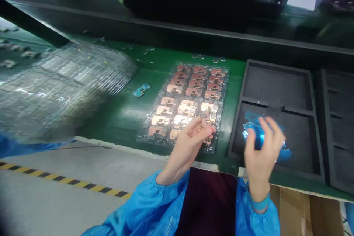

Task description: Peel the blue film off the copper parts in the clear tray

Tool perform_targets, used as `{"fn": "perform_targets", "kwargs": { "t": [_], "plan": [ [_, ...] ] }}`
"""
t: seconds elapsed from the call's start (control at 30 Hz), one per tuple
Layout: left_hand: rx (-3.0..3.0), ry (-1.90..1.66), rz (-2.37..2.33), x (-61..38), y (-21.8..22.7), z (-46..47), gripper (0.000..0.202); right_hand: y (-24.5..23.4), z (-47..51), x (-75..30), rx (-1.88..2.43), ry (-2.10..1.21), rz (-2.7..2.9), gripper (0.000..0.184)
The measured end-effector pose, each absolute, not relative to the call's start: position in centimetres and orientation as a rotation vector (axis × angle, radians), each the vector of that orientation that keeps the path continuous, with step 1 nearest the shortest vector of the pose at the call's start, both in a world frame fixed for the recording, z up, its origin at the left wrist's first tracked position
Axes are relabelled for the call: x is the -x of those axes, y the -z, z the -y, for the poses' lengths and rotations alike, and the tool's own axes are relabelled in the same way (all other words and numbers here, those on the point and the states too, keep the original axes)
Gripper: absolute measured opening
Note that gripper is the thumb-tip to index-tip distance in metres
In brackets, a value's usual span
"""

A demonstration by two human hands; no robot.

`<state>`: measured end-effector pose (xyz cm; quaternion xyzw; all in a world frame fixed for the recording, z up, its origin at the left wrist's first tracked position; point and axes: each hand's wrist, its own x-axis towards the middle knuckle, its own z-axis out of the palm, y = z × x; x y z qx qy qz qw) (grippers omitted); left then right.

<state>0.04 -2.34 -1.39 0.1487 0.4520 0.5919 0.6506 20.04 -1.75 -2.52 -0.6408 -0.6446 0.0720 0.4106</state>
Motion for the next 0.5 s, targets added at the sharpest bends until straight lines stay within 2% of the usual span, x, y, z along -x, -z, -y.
{"fn": "perform_targets", "kwargs": {
  "t": [0.07, 0.13, 0.27, 0.5],
  "plan": [
    [-0.374, -1.349, -1.032, -0.5, 1.7, 2.6, 0.037, 2.2, 2.5, -17.6, 1.437, -0.535, 1.635, 0.027],
    [-0.398, -1.345, -1.013, -0.7, 1.9, 2.8, 0.035, 2.3, 3.1, -15.4, 1.345, -0.754, 1.605, 0.012],
    [-0.437, -1.398, -1.027, -0.7, 1.9, 3.1, 0.031, 3.3, 3.2, -13.2, 1.328, -0.735, 1.517, 0.021],
    [-0.502, -1.501, -1.125, -0.3, 2.5, 4.3, 0.034, 4.1, 3.0, -11.7, 1.24, -0.589, 1.636, 0.019]
  ]
}}
